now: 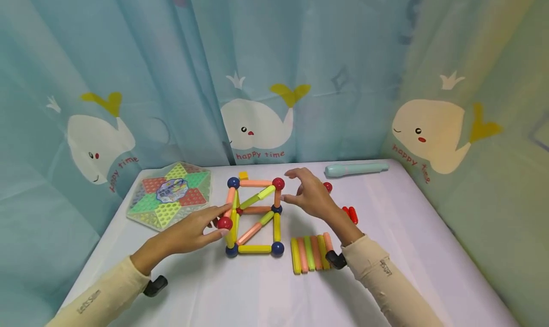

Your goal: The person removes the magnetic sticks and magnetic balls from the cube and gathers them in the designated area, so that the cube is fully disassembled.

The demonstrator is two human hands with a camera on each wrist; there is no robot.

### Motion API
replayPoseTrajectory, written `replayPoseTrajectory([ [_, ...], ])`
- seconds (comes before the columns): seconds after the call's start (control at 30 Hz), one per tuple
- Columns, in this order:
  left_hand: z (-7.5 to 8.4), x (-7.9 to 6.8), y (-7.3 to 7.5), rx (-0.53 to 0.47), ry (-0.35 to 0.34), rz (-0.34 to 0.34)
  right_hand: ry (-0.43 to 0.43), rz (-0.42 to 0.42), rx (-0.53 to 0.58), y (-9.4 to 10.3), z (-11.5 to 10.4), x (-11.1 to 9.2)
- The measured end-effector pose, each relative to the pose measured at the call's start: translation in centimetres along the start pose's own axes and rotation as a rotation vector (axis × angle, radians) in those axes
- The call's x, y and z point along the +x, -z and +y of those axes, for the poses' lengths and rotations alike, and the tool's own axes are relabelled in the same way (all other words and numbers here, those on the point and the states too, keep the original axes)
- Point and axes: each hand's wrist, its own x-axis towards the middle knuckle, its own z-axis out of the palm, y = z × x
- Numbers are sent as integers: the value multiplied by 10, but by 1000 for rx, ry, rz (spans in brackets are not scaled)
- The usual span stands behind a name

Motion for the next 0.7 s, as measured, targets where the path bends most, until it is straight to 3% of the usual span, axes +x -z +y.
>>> replayPoseTrajectory([
  [0.23, -1, 1, -1, 2, 22, -12, 27, -51, 43, -23, -7, 19],
  [0.7, 0, 3, -1, -7, 20, -5, 174, 10, 80, -38, -7, 22],
])
